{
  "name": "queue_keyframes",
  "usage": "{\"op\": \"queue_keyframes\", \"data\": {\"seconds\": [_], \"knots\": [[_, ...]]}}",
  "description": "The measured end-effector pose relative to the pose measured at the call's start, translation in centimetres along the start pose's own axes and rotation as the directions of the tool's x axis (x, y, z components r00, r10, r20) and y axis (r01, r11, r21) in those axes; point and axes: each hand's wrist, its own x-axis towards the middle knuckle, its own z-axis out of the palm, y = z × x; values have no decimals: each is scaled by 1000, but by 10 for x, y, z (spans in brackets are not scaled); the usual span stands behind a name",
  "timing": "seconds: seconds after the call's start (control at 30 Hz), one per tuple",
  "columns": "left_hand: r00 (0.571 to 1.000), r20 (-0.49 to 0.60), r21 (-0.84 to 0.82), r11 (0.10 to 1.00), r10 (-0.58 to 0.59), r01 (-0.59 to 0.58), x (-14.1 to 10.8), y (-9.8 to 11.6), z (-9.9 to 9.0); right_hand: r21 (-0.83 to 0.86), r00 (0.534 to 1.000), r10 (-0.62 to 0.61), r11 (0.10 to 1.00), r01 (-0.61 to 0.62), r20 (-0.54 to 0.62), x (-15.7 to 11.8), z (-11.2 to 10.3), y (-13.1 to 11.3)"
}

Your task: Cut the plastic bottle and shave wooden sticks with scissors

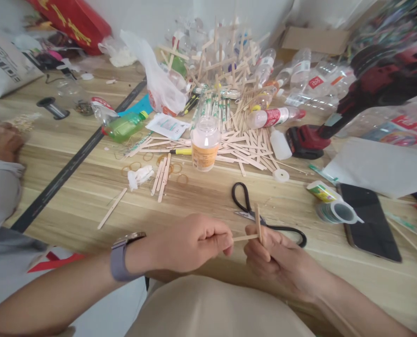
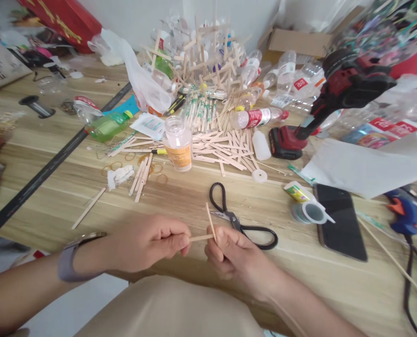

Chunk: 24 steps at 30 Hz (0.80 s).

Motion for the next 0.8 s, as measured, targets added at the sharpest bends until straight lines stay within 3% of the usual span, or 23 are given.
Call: {"op": "queue_keyframes", "data": {"seconds": [0.07, 0.13, 0.2, 0.4, 0.53, 0.67, 0.8], "knots": [[1000, -21, -40, 999, -21, 20, 1, 0, -1, -350, 988, -114, 934, 70, -107, -2, -1, -11], [996, -90, -20, 1000, -16, 14, 2, -2, 2, -667, 949, -265, 740, 88, -169, -5, 1, -20], [989, -147, 0, 1000, -11, 11, 2, -3, 7, -806, 926, -342, 587, 77, -160, -9, 3, -26], [959, -282, 19, 1000, 24, -19, -4, -3, 24, -858, 947, -318, 497, 127, -44, -18, 11, -30], [947, -318, 15, 999, 50, -48, -7, -3, 29, -915, 960, -277, 380, 140, 32, -22, 14, -35], [983, -183, -104, 995, -12, -7, -9, -1, 24, -930, 958, -262, 312, 196, 115, -23, 14, -39], [991, 40, -302, 944, -129, 135, -7, -1, 16, -932, 926, -305, 215, 293, 221, -22, 13, -41]]}}
